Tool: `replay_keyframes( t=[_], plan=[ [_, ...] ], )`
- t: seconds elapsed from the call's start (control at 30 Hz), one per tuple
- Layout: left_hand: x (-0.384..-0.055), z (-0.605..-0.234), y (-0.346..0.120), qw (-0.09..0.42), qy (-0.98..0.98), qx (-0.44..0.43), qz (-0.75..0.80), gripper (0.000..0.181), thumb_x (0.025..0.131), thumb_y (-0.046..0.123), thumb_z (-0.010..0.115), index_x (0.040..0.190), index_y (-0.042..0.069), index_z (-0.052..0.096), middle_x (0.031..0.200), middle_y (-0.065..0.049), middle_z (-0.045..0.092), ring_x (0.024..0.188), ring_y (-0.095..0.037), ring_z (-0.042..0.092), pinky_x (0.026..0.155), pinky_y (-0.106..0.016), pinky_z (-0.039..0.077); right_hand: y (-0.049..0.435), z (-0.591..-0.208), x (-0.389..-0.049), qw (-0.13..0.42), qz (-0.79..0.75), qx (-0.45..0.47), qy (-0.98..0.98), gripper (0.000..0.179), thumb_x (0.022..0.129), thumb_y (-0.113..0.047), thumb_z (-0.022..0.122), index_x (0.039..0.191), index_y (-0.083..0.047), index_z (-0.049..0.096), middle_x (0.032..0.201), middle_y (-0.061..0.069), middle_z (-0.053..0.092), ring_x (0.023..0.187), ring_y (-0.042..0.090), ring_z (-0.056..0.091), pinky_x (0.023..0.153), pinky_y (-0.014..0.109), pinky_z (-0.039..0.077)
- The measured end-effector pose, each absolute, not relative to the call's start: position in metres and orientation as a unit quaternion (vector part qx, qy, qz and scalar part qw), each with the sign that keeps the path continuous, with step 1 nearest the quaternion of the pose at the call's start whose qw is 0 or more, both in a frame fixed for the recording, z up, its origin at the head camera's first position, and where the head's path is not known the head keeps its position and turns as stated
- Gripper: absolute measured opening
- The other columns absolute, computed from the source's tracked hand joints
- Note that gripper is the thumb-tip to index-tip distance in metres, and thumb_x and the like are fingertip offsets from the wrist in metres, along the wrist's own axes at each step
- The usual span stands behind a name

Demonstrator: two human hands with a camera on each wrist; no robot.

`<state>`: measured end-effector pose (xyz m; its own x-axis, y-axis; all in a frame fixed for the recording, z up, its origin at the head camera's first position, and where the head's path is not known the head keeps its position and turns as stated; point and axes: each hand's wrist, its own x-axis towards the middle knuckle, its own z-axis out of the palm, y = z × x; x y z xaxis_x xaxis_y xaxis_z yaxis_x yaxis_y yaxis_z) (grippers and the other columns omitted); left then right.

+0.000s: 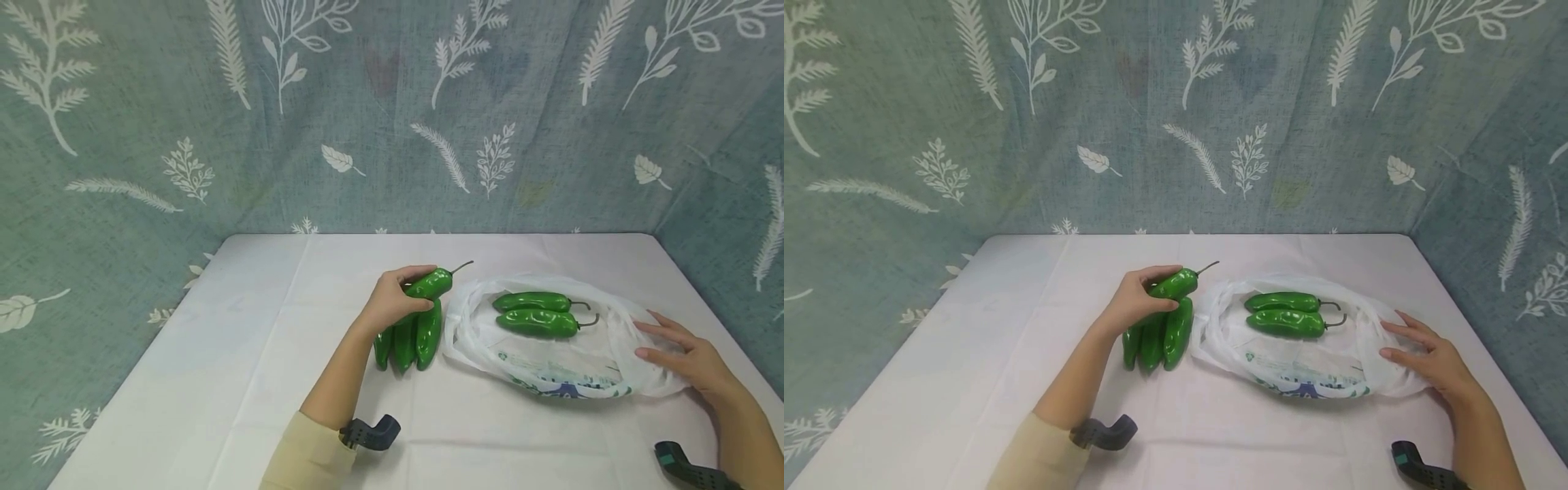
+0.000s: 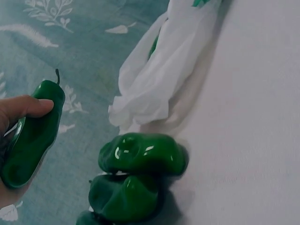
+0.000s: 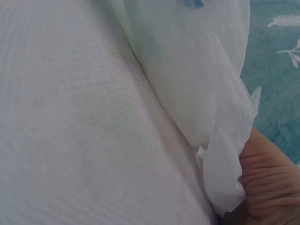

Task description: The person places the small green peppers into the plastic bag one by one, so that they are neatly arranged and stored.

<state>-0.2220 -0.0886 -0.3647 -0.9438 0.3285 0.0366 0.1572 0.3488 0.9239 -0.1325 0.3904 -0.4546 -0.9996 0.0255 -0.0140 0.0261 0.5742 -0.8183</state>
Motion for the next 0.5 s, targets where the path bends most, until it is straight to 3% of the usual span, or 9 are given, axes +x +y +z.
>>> replay_keyframes(
  t=[0.5],
  plan=[
    [-0.225,-0.373,-0.048,0.118,0.828,0.232,0.496,0.055,0.076,0.008,0.075,0.127,0.02,0.061,0.124,0.001,0.062,0.106,-0.016,0.058,0.087,-0.029,0.049,0.391,-0.457,-0.133,-0.011,-0.457,0.01,0.889,0.056,0.088,-0.027,0.067,0.14,-0.018,0.047,0.128,-0.046,0.017,0.14,0.045,-0.007,0.103,0.072,-0.001]
  ],
)
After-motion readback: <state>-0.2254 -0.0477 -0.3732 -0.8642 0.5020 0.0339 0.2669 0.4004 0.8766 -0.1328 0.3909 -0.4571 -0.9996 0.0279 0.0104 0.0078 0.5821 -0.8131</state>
